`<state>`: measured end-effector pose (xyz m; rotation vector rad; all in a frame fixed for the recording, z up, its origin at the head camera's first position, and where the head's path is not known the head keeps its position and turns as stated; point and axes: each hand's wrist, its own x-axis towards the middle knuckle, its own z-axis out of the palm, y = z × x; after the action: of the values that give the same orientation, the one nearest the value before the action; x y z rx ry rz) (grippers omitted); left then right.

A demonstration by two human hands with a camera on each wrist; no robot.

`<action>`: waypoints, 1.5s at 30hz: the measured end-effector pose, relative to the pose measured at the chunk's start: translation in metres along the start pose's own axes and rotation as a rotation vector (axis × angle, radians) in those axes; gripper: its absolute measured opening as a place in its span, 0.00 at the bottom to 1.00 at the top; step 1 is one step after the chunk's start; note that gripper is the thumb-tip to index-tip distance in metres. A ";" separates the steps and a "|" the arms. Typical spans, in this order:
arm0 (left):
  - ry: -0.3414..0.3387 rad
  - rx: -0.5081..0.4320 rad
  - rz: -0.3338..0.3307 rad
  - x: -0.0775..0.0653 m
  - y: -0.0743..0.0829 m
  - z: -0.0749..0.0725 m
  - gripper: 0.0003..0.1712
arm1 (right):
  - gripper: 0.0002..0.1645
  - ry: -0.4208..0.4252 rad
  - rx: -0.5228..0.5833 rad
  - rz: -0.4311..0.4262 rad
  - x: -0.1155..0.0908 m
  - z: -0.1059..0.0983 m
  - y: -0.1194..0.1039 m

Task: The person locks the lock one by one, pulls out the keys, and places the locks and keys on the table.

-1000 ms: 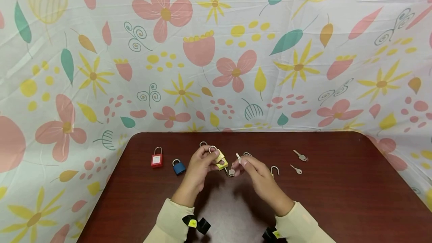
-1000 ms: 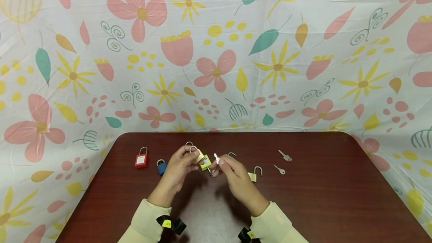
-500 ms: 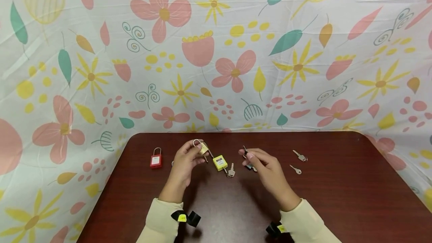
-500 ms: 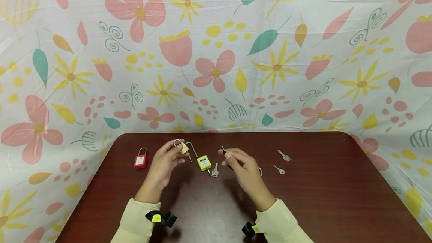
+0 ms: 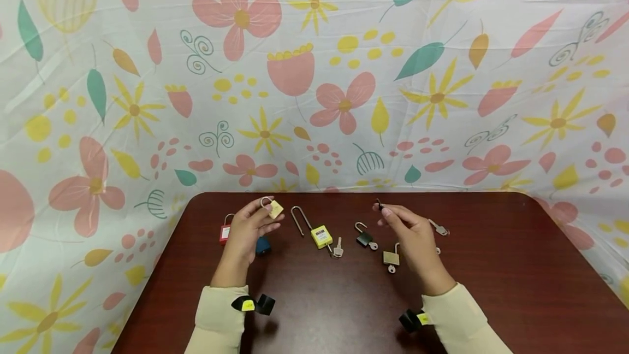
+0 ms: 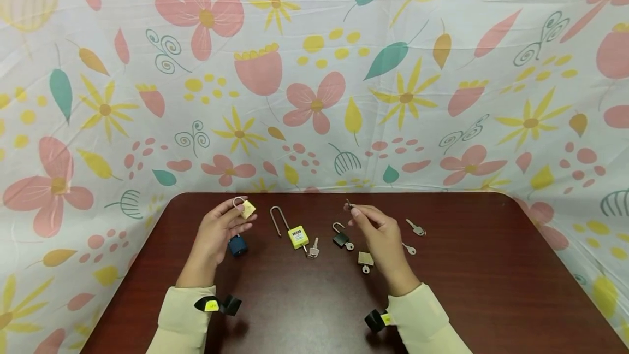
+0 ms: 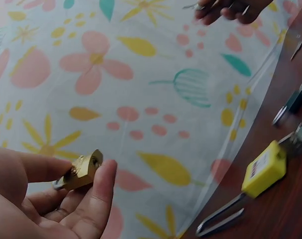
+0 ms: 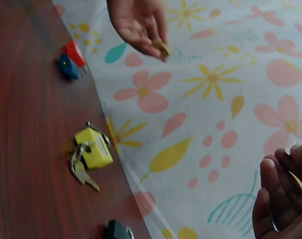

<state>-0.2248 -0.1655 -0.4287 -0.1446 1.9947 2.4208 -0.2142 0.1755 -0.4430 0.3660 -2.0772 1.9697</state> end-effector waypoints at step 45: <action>-0.051 0.618 -0.280 -0.001 -0.008 -0.112 0.16 | 0.11 -0.062 -0.766 0.215 0.022 -0.068 0.067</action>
<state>-0.2159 -0.2733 -0.4579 -0.3223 2.3916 1.5492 -0.2577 0.2470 -0.4944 0.0422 -2.7863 1.1034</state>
